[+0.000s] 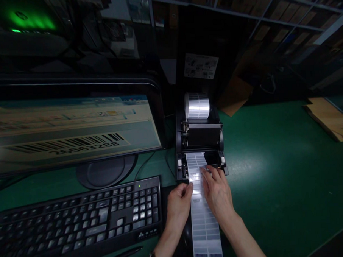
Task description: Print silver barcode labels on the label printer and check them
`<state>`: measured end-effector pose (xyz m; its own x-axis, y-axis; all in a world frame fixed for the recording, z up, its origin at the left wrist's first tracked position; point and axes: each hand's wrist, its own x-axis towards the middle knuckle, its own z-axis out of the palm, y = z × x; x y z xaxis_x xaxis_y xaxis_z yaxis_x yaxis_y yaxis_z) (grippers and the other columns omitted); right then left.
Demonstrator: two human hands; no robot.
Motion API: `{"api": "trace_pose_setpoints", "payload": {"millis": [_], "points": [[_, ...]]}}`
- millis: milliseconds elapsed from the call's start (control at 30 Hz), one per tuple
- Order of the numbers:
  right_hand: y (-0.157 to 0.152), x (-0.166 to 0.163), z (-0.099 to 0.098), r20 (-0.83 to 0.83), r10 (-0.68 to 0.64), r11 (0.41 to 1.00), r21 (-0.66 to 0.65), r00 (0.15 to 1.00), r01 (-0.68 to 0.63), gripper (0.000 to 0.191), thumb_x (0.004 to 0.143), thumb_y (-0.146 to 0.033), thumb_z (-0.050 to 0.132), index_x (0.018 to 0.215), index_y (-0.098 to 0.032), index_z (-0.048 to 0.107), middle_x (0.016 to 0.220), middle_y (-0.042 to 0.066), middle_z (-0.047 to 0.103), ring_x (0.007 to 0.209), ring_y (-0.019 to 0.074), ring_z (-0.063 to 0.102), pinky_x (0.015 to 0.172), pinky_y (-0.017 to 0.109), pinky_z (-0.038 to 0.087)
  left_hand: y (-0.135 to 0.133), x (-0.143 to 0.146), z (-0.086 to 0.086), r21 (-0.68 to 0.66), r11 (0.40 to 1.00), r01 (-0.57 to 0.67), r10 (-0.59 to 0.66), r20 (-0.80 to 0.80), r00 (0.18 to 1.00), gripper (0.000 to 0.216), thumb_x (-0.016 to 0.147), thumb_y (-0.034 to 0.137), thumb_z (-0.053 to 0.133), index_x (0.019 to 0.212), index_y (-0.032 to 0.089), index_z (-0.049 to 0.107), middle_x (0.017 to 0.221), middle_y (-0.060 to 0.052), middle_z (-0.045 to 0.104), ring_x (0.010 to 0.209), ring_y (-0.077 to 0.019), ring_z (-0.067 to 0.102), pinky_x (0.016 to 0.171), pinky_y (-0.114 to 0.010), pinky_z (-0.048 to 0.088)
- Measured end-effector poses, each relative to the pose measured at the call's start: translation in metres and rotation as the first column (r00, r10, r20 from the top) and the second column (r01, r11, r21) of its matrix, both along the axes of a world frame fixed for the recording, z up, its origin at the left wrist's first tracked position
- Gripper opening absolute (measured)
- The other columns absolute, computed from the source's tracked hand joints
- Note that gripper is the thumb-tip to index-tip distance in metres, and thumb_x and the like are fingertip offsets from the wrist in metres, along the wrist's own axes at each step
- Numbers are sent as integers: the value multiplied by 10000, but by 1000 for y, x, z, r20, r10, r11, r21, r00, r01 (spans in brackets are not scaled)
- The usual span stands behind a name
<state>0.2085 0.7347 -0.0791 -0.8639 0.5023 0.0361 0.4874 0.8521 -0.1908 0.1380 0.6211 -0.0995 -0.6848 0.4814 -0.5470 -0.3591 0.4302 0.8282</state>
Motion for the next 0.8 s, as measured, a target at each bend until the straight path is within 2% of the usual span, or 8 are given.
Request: {"api": "trace_pose_setpoints", "payload": {"millis": [267,400,533,633,733,800], "points": [[-1,-1,1,-12,-1,1000,-8,1000,1,373,878,-126,409,1206,-154,584,1206,131,565,1060,252,473,898,392,452,-1,2,0,-20,1000,22,-23,-41,999,406,767,510,478,536,176,466,531,37,393,565,-124,358,553,-252,271],[-2,7,1,-54,-114,993,-42,992,112,337,896,-204,420,1198,-132,551,1142,151,575,1030,249,519,855,386,475,0,5,0,-20,1000,13,-14,-55,998,401,772,504,475,537,180,447,537,40,369,573,-124,353,558,-250,272],[-3,17,5,30,-275,952,-133,961,276,354,924,-303,386,1200,-120,510,999,137,629,923,251,593,769,368,492,-1,7,1,-8,1000,0,0,-49,999,413,791,519,453,552,184,434,552,39,374,583,-126,359,563,-247,284],[-2,19,5,99,-318,911,-244,943,332,418,931,-352,369,1283,-138,445,883,98,660,779,231,639,684,342,493,-1,7,2,-1,1000,-3,3,-37,999,414,799,526,439,566,184,440,562,35,391,584,-127,369,561,-243,298],[-1,16,3,61,-308,877,-369,949,309,455,931,-359,366,1340,-163,399,860,72,680,707,201,655,640,308,495,-1,8,1,-6,1000,0,0,-42,999,415,799,526,439,557,189,424,554,41,370,569,-122,353,546,-240,295],[1,13,1,-3,-274,883,-397,962,251,449,926,-325,372,1347,-177,413,936,83,687,759,192,661,680,301,506,0,8,-1,-13,1000,9,-10,-54,999,418,804,529,427,558,192,418,549,43,367,559,-120,354,538,-239,296]]}}
